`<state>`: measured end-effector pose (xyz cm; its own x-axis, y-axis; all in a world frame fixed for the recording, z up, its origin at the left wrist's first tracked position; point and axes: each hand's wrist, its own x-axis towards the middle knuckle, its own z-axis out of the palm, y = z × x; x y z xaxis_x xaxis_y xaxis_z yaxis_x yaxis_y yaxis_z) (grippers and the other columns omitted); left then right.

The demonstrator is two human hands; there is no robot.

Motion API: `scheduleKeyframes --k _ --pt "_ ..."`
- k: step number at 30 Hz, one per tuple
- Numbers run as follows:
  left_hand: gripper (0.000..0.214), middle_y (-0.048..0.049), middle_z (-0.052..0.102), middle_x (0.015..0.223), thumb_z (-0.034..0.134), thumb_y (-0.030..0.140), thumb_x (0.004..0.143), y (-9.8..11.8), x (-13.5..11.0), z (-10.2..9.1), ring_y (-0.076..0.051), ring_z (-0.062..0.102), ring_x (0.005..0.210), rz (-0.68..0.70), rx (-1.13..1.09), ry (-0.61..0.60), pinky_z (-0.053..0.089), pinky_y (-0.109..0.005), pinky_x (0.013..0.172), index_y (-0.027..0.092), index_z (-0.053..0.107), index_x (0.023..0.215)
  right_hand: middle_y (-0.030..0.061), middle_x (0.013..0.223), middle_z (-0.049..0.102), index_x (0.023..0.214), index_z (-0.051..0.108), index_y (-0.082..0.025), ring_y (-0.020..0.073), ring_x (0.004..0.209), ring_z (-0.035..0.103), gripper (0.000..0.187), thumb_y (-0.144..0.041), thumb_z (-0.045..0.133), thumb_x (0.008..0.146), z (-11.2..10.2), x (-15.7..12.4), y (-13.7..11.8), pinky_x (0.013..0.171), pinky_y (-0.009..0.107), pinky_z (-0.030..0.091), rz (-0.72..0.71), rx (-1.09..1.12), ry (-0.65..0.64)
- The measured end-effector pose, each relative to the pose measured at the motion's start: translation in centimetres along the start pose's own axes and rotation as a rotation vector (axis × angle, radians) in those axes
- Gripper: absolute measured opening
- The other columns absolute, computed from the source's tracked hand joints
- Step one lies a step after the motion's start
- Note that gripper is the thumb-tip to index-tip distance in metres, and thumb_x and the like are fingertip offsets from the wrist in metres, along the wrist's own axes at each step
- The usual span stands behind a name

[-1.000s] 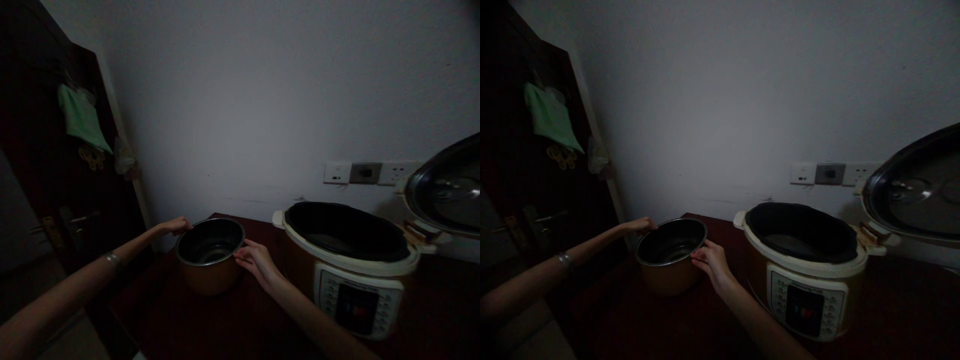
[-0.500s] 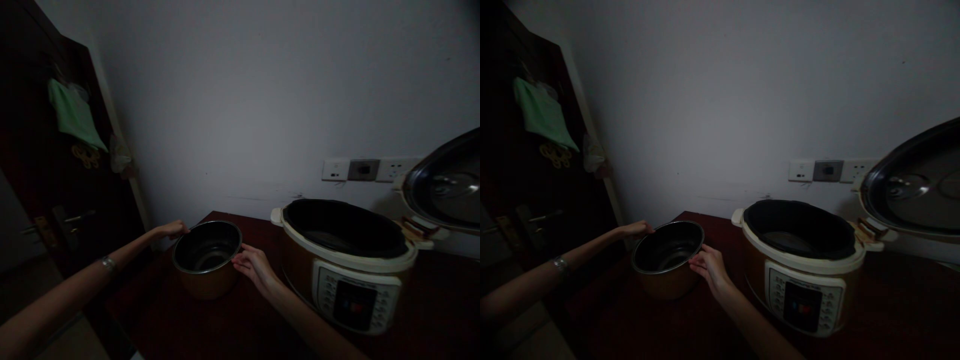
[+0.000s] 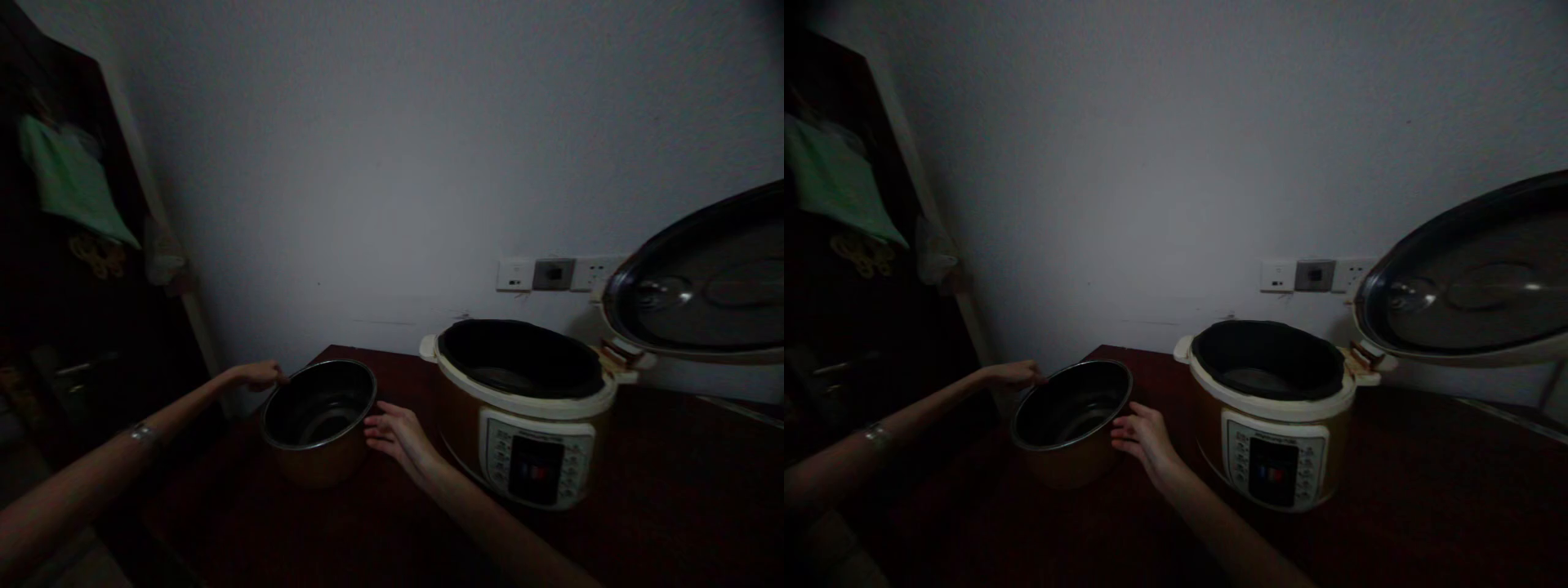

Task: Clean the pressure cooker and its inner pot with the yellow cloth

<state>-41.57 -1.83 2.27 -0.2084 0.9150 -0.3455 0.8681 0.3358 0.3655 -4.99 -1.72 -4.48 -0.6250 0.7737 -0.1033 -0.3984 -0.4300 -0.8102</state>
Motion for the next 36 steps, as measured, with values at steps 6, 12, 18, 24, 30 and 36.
scheduleKeyframes --k 6,12,18,24,30,36 --pt "0.039 0.0029 0.033 0.035 0.047 0.054 0.063 3.8 0.0 -2.6 -0.011 0.028 0.032 0.015 0.138 0.051 0.024 -0.025 0.038 0.016 0.059 0.061 0.0034 0.071 0.064 0.086 0.064 -0.012 0.0123 0.058 0.059 0.032 -0.023 0.059 0.057 -4.4 -4.8 -1.4 0.055 0.027 0.048 -0.033 -0.33 -0.112" --pt "0.045 -0.0148 0.068 0.085 0.038 0.047 0.072 13.7 -0.7 -2.6 -0.026 0.062 0.078 0.236 0.465 0.519 0.045 -0.032 0.068 0.014 0.067 0.082 0.0036 0.069 0.066 0.088 0.067 -0.013 0.0118 0.057 0.06 0.028 -0.02 0.049 0.068 -11.6 -12.9 -6.0 0.056 0.025 0.047 -0.155 -0.81 -0.116" --pt "0.046 -0.012 0.068 0.092 0.035 0.044 0.079 24.8 -3.8 0.6 -0.027 0.063 0.086 0.308 0.447 0.716 0.044 -0.032 0.071 0.017 0.065 0.101 0.0078 0.083 0.07 0.098 0.068 -0.015 0.0201 0.078 0.064 0.035 -0.028 0.043 0.078 -20.4 -20.2 -12.6 0.073 0.033 0.049 -0.294 -1.423 0.303" --pt "0.042 -0.0144 0.068 0.099 0.038 0.041 0.08 31.9 -3.7 4.4 -0.027 0.062 0.09 0.363 0.391 0.713 0.044 -0.032 0.071 0.017 0.067 0.098 0.0172 0.111 0.064 0.107 0.064 -0.011 0.0295 0.102 0.06 0.04 -0.03 0.046 0.077 -32.6 -25.4 -14.6 0.09 0.039 0.042 -0.072 -1.783 0.82" --pt "0.048 -0.0187 0.07 0.087 0.034 0.043 0.083 34.5 -1.8 7.4 -0.029 0.066 0.084 0.3 0.371 0.534 0.047 -0.037 0.071 0.012 0.069 0.093 0.0217 0.096 0.066 0.092 0.066 -0.009 0.0324 0.088 0.064 0.05 -0.052 0.045 0.078 -37.7 -27.9 -11.7 0.073 0.039 0.048 0.176 -1.745 0.915" --pt "0.044 -0.0209 0.066 0.104 0.035 0.038 0.084 35.3 -0.5 9.6 -0.031 0.062 0.097 0.254 0.312 0.573 0.047 -0.037 0.075 0.013 0.067 0.099 0.0237 0.1 0.065 0.096 0.065 -0.007 0.0326 0.092 0.064 0.053 -0.051 0.045 0.076 -38.3 -27.5 -9.9 0.075 0.037 0.048 0.193 -1.77 0.945"
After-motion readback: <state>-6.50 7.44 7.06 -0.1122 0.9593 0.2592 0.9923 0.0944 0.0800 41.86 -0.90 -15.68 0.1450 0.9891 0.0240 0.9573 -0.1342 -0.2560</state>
